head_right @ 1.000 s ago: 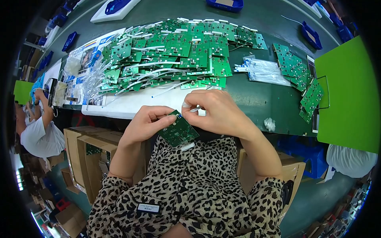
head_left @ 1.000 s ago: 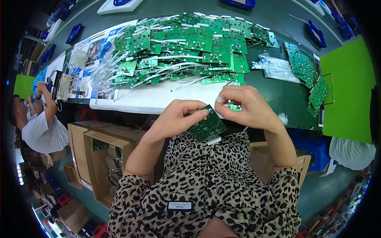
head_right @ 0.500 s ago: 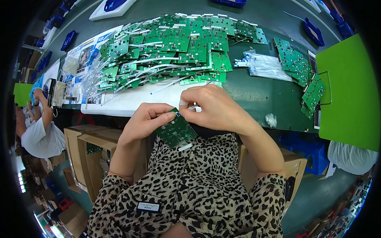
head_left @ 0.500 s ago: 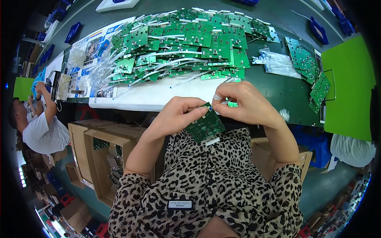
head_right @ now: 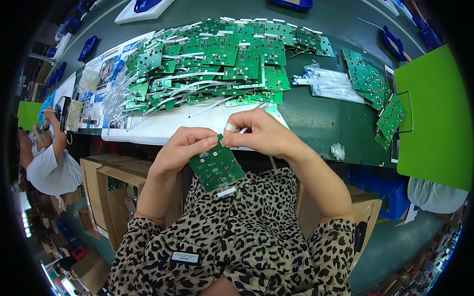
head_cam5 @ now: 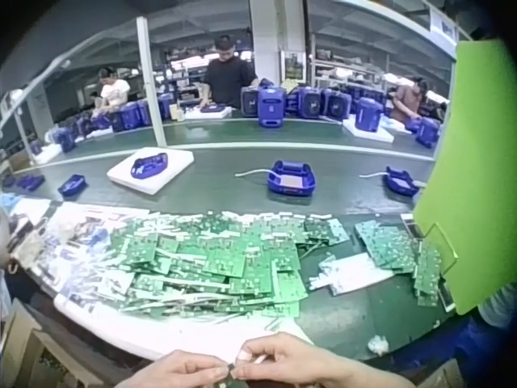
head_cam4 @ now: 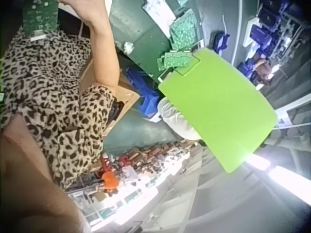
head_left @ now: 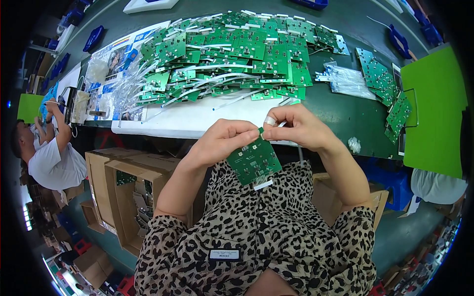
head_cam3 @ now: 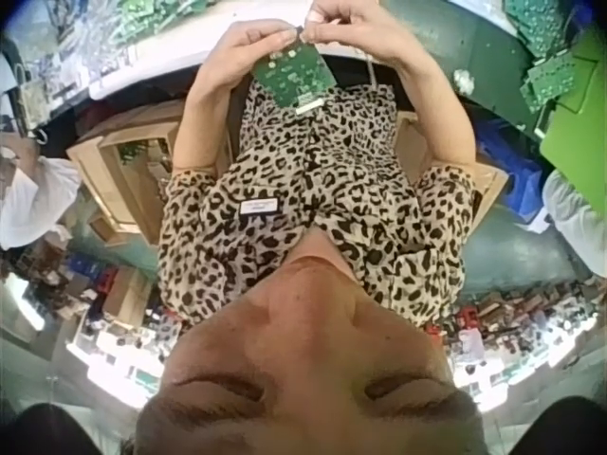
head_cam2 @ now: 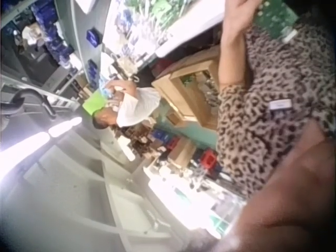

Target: The person assembles PCB components into a plastic housing by hand, inserting spacers to secure the PCB.

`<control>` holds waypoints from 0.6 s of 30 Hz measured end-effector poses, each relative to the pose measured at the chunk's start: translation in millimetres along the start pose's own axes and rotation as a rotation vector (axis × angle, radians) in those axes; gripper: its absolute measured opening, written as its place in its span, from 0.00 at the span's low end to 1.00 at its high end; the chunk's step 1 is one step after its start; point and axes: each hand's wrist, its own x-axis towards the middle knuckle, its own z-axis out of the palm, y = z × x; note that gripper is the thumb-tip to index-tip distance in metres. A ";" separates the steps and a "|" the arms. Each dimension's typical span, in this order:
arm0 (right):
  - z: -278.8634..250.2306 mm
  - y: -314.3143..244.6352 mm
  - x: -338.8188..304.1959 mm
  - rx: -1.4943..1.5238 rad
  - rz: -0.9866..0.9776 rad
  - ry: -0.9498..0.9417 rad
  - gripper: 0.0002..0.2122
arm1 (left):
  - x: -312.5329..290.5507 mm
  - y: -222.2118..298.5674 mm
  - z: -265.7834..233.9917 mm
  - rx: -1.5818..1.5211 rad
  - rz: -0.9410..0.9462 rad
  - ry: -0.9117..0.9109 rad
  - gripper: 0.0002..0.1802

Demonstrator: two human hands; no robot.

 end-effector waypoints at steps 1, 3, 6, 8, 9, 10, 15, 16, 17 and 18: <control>0.2 -2.8 -1.8 -0.004 -0.003 -0.004 0.07 | 0.3 0.2 -2.1 -0.037 -0.015 -0.011 0.14; 0.9 -12.3 -8.4 -0.187 0.045 0.039 0.07 | -0.7 3.1 -5.9 -0.118 -0.038 -0.012 0.13; -1.2 -9.8 -10.4 -0.391 -0.456 0.258 0.09 | -1.9 3.5 -13.0 -0.268 -0.088 0.000 0.12; 0.7 -21.7 -13.6 -0.598 -0.551 0.253 0.14 | -1.1 1.1 -17.4 -0.334 -0.108 0.020 0.11; 3.0 -27.7 -13.2 -0.700 -0.624 0.222 0.15 | 2.6 0.9 -18.3 -0.398 -0.148 0.013 0.10; 4.8 -31.3 -12.6 -0.799 -0.697 0.188 0.16 | 6.8 0.4 -18.9 -0.463 -0.188 0.008 0.10; 5.9 -36.3 -12.1 -0.869 -0.870 0.192 0.09 | 18.2 13.2 -16.8 -0.500 -0.292 -0.192 0.13; -1.5 -34.8 -12.1 -0.776 -0.806 0.261 0.08 | 25.8 19.0 -19.7 -0.397 -0.352 -0.275 0.16; -9.2 -33.9 -11.7 -0.683 -0.741 0.328 0.08 | 33.7 24.3 -24.6 -0.362 -0.342 -0.331 0.21; -16.4 -30.2 -11.3 -0.524 -0.703 0.405 0.07 | 39.7 32.0 -35.8 -0.200 -0.301 -0.294 0.21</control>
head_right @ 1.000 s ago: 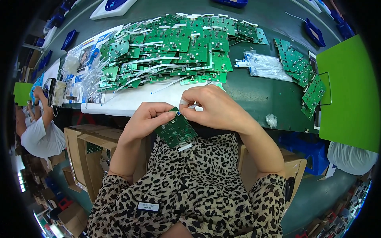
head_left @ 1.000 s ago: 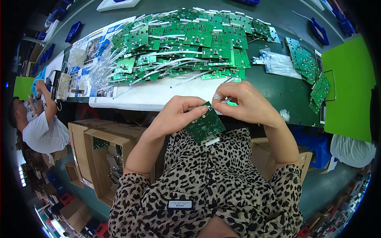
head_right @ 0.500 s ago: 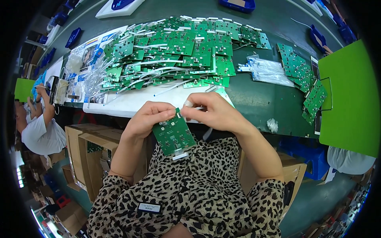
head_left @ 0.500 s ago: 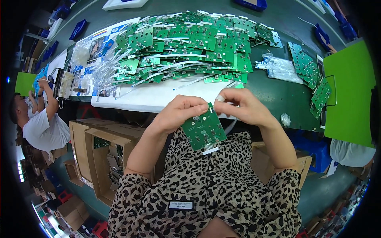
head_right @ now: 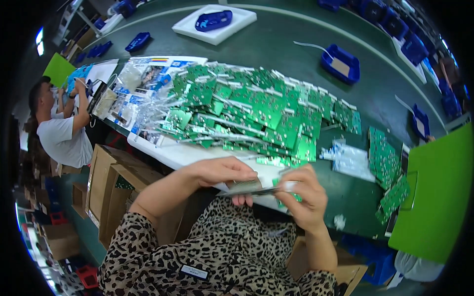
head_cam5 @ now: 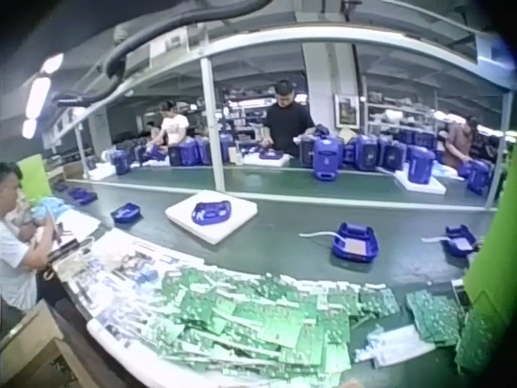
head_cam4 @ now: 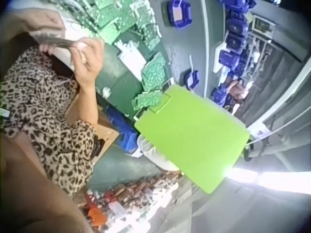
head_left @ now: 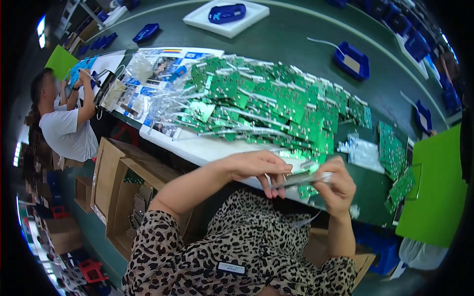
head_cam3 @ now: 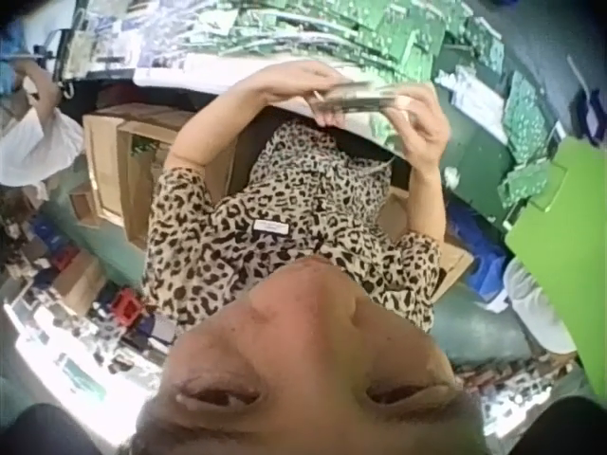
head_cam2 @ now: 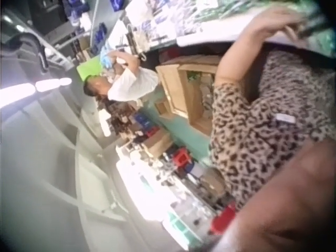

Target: The person assembles PCB components into a plastic housing by hand, inserting spacers to secure the PCB.

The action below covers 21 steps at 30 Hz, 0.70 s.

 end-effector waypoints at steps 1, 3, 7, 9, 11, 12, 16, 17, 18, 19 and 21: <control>-4.7 8.0 -7.0 0.099 0.141 0.124 0.05 | -3.9 15.5 -14.7 0.102 0.056 0.034 0.21; -16.5 14.8 -13.4 0.357 0.425 0.325 0.02 | -17.1 60.0 -55.2 0.266 0.173 0.189 0.20; -52.7 42.2 -46.3 0.443 0.576 0.502 0.07 | -18.0 160.1 -182.1 0.185 0.353 0.666 0.14; -66.5 46.7 -59.2 0.510 0.661 0.615 0.08 | -8.6 194.1 -248.8 -0.195 0.487 0.834 0.14; -74.9 46.9 -69.5 0.518 0.674 0.665 0.08 | 1.4 208.9 -308.1 -0.539 0.658 0.913 0.15; -79.4 45.3 -72.5 0.540 0.695 0.701 0.08 | 11.4 213.9 -335.4 -0.652 0.739 0.923 0.16; -90.0 44.7 -85.2 0.536 0.702 0.778 0.10 | 55.1 225.8 -434.4 -0.890 0.710 0.926 0.20; -86.8 36.3 -76.1 0.555 0.838 0.908 0.10 | 57.2 225.0 -457.5 -0.874 0.751 0.983 0.25; -86.8 32.3 -71.8 0.548 0.984 1.060 0.09 | 76.2 227.7 -463.3 -0.874 0.730 0.972 0.25; -90.8 34.2 -78.4 0.534 0.991 1.082 0.09 | 92.7 229.5 -461.2 -0.737 0.717 1.114 0.27; -98.4 40.1 -96.1 0.496 1.019 0.909 0.12 | 106.0 241.8 -461.2 -0.640 0.656 1.246 0.34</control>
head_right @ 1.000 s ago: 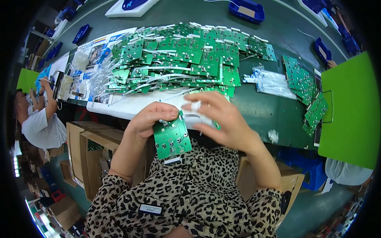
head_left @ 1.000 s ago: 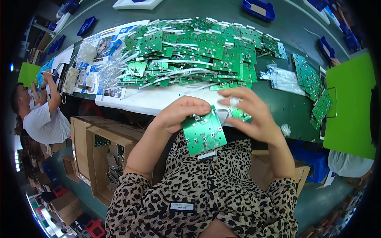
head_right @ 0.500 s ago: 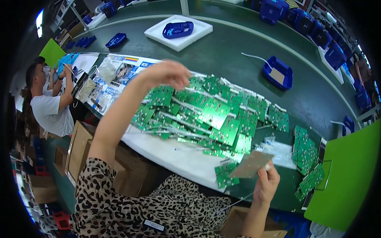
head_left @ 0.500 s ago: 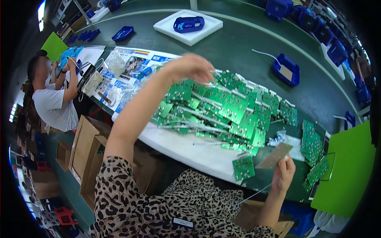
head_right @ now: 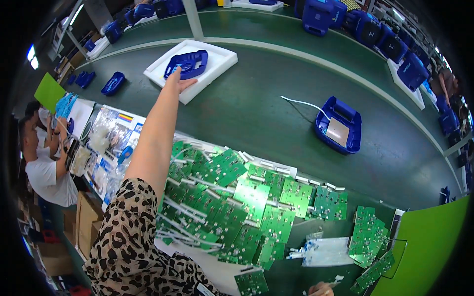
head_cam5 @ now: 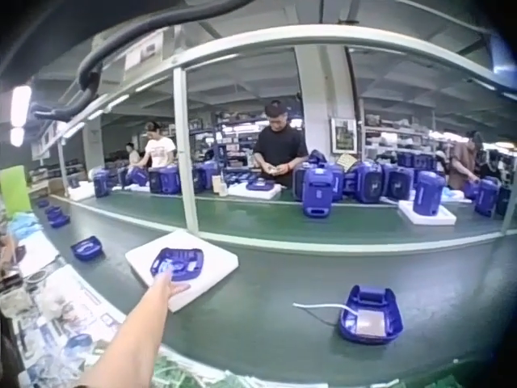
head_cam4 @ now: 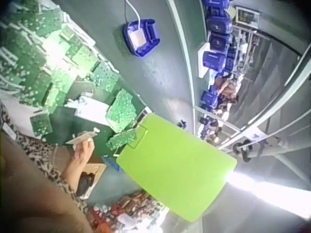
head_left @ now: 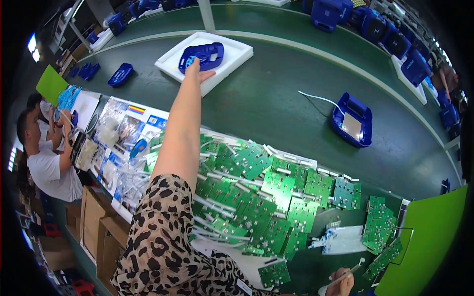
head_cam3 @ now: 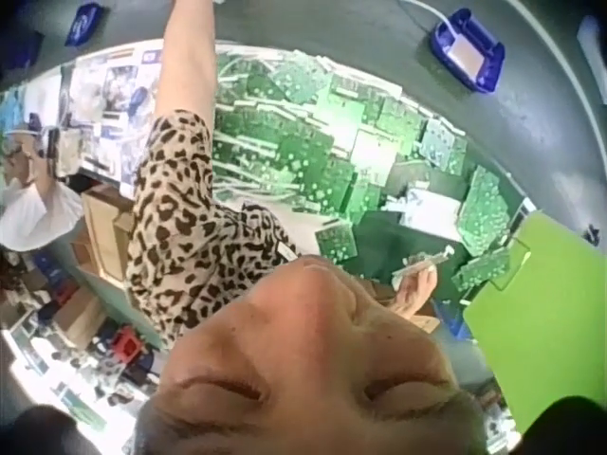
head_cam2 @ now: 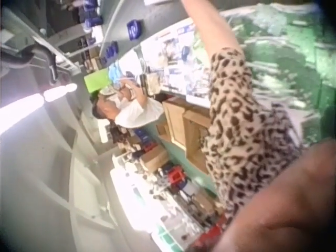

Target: The person assembles PCB components into a plastic housing by hand, inserting spacers to secure the PCB.

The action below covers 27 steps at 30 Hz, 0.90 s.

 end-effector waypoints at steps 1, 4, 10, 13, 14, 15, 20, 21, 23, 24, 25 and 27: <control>5.7 0.0 1.6 0.006 0.016 0.011 0.12 | -6.9 0.1 7.0 -0.009 -0.030 0.060 0.34; 12.2 14.7 9.6 -0.249 -0.423 -0.116 0.12 | 26.2 -1.6 -1.0 0.015 0.077 0.057 0.31; 19.0 0.3 21.9 0.059 -0.038 -0.315 0.10 | 47.8 -13.4 24.6 0.083 0.140 0.157 0.25; 28.1 -1.8 13.7 0.011 -0.083 -0.171 0.10 | 27.2 5.9 9.3 0.151 0.137 0.087 0.22; 23.8 -0.4 8.5 0.024 -0.026 -0.124 0.12 | 20.4 15.0 5.5 0.057 0.168 0.157 0.19; 16.2 1.7 5.8 0.028 -0.033 -0.121 0.12 | 4.8 16.9 6.9 0.055 0.169 0.149 0.19; 7.6 15.1 2.6 0.090 -0.203 -0.050 0.13 | -152.3 23.9 24.4 0.207 0.109 -0.439 0.11; 12.3 6.7 4.6 0.076 -0.235 -0.170 0.12 | -184.5 28.0 9.1 0.255 0.107 -0.512 0.11; 30.4 -8.7 7.8 0.107 -0.281 -0.230 0.13 | -248.0 19.6 -6.5 0.425 0.085 -0.701 0.10; 37.8 -16.2 9.5 0.119 -0.314 -0.294 0.15 | -278.5 10.1 -16.4 0.499 0.098 -0.746 0.12; 41.7 -21.9 14.8 0.062 -0.327 -0.371 0.16 | -325.6 -0.6 -19.6 0.558 0.112 -0.718 0.16; 93.1 -42.9 8.2 0.102 -0.395 -0.403 0.12 | -371.6 -23.9 -47.7 0.617 0.101 -0.780 0.22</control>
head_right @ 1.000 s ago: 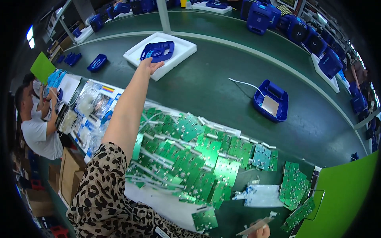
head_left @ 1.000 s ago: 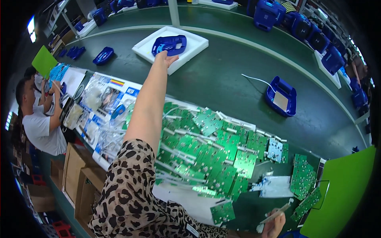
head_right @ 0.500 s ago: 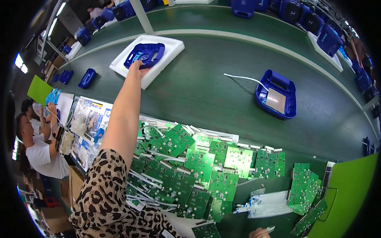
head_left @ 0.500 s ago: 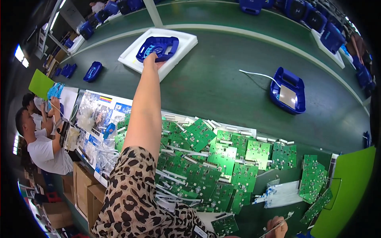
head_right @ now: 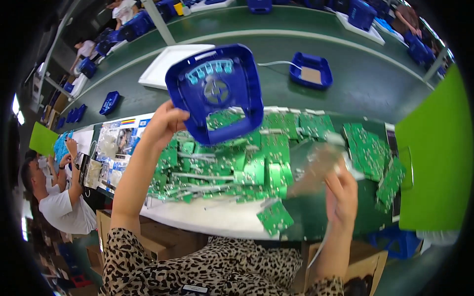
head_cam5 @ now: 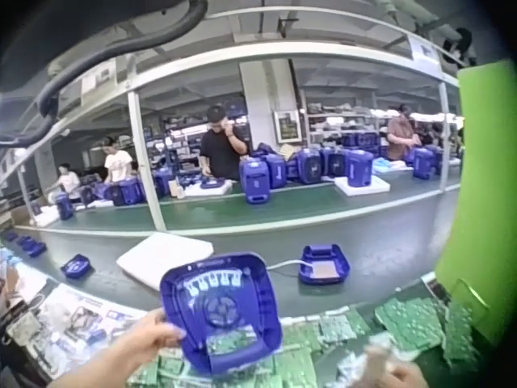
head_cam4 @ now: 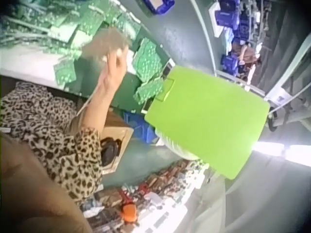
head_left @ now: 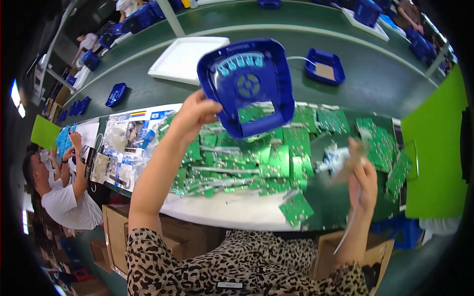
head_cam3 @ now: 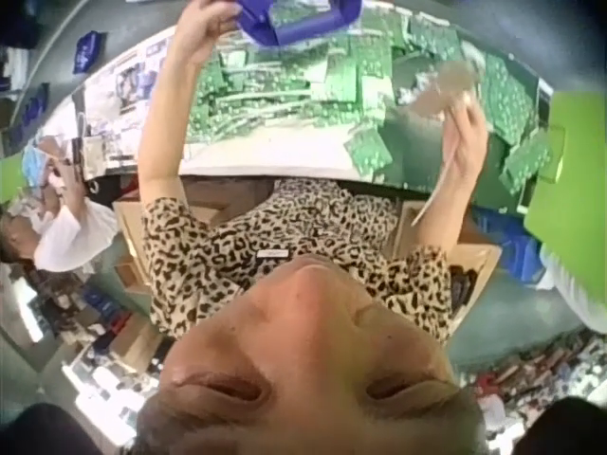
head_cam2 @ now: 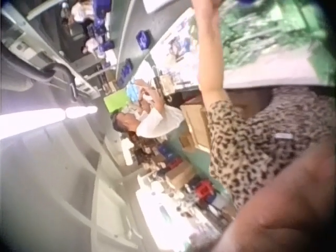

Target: The person assembles PCB components into a plastic housing by hand, inserting spacers to secure the PCB.

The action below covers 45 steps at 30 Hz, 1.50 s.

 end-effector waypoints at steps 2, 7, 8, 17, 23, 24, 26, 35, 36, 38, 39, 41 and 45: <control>24.7 2.1 13.2 -0.001 -0.071 -0.116 0.08 | -42.9 -10.7 26.6 -0.018 -0.025 -0.060 0.26; 45.2 16.5 -2.7 -0.214 -0.079 -0.091 0.04 | -103.8 -29.9 66.4 0.004 -0.102 -0.206 0.29; 42.5 16.4 -6.9 -0.219 -0.079 -0.084 0.04 | -110.7 -30.5 71.4 0.002 -0.104 -0.214 0.29; 33.9 19.1 -38.8 -0.497 -0.214 -0.072 0.05 | -143.8 -37.8 86.2 0.038 -0.089 -0.312 0.28; 36.4 35.3 -47.0 -0.655 -0.293 -0.092 0.06 | -139.3 -45.4 107.9 -0.171 -0.005 -0.149 0.27; 40.4 36.3 -49.9 -0.723 -0.277 -0.070 0.07 | -137.1 -48.5 110.4 -0.171 -0.002 -0.146 0.27; 38.6 44.1 -48.7 -0.601 -0.346 -0.043 0.08 | -131.3 -58.5 111.7 -0.178 -0.026 -0.076 0.26; 41.8 43.4 -55.2 -0.620 -0.279 -0.089 0.10 | -139.9 -63.3 110.7 -0.209 -0.044 0.004 0.26; 41.7 43.8 -55.2 -0.619 -0.277 -0.090 0.10 | -140.8 -63.3 110.6 -0.226 -0.054 0.007 0.27; 41.1 43.3 -55.4 -0.659 -0.199 -0.121 0.11 | -142.4 -64.7 109.4 -0.199 -0.048 0.008 0.27; 41.2 42.5 -55.0 -0.658 -0.195 -0.122 0.11 | -143.1 -64.7 109.6 -0.173 -0.038 0.006 0.27; 41.2 41.3 -52.9 -0.738 -0.281 -0.112 0.12 | -145.1 -63.1 111.8 -0.109 -0.010 0.000 0.28; 37.9 37.5 -44.7 -0.755 -0.331 -0.119 0.12 | -141.7 -72.0 112.8 -0.013 0.028 0.008 0.30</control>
